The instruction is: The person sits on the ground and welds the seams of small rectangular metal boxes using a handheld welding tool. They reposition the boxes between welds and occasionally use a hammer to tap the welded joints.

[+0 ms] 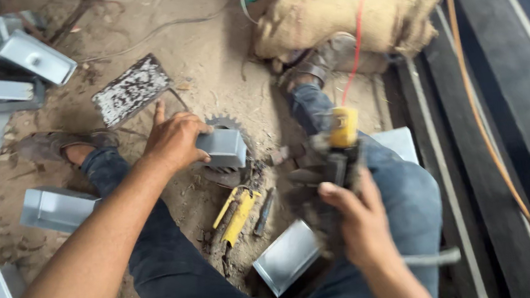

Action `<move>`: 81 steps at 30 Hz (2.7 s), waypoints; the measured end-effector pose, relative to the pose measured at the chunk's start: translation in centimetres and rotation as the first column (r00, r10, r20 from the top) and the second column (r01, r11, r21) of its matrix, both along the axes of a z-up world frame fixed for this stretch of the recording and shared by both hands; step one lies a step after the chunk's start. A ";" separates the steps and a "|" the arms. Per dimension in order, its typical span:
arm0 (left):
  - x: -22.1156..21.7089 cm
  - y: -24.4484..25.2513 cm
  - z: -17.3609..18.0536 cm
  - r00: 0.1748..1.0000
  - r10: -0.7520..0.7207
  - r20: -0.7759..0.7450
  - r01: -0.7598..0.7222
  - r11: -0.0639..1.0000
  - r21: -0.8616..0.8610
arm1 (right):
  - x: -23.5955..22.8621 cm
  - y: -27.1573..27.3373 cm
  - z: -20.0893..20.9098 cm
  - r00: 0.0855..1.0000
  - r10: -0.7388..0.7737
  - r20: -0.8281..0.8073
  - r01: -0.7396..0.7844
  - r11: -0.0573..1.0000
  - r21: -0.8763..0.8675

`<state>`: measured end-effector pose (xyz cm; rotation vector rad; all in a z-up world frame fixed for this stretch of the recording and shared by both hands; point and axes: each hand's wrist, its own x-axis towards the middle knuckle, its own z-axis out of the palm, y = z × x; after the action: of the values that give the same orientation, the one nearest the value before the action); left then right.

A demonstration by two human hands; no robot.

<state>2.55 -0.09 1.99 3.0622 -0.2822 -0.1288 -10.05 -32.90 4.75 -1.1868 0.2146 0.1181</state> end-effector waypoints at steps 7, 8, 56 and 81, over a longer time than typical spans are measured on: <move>1.8 4.1 -5.9 0.994 -0.066 0.092 0.088 0.962 -0.260 | -9.6 -11.3 7.8 0.981 -0.059 0.186 0.125 0.923 -0.365; 2.1 4.8 -6.9 0.985 -0.075 0.156 0.091 0.991 -0.096 | -11.2 -13.0 7.9 0.976 -0.096 0.194 0.170 0.893 -0.418; -4.9 -3.4 -7.2 0.791 0.490 0.366 0.022 0.574 -0.818 | -4.4 -6.7 0.1 0.945 0.197 0.262 0.109 0.565 -0.818; -6.7 -4.1 -9.5 0.693 0.611 0.384 0.093 0.452 -0.887 | 12.3 -1.1 -30.5 0.935 0.119 -0.335 -0.342 0.050 -0.938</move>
<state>-4.16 -4.23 -7.46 1.9035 0.1531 0.9003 2.27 -34.03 -25.72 -2.6936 0.2479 0.4208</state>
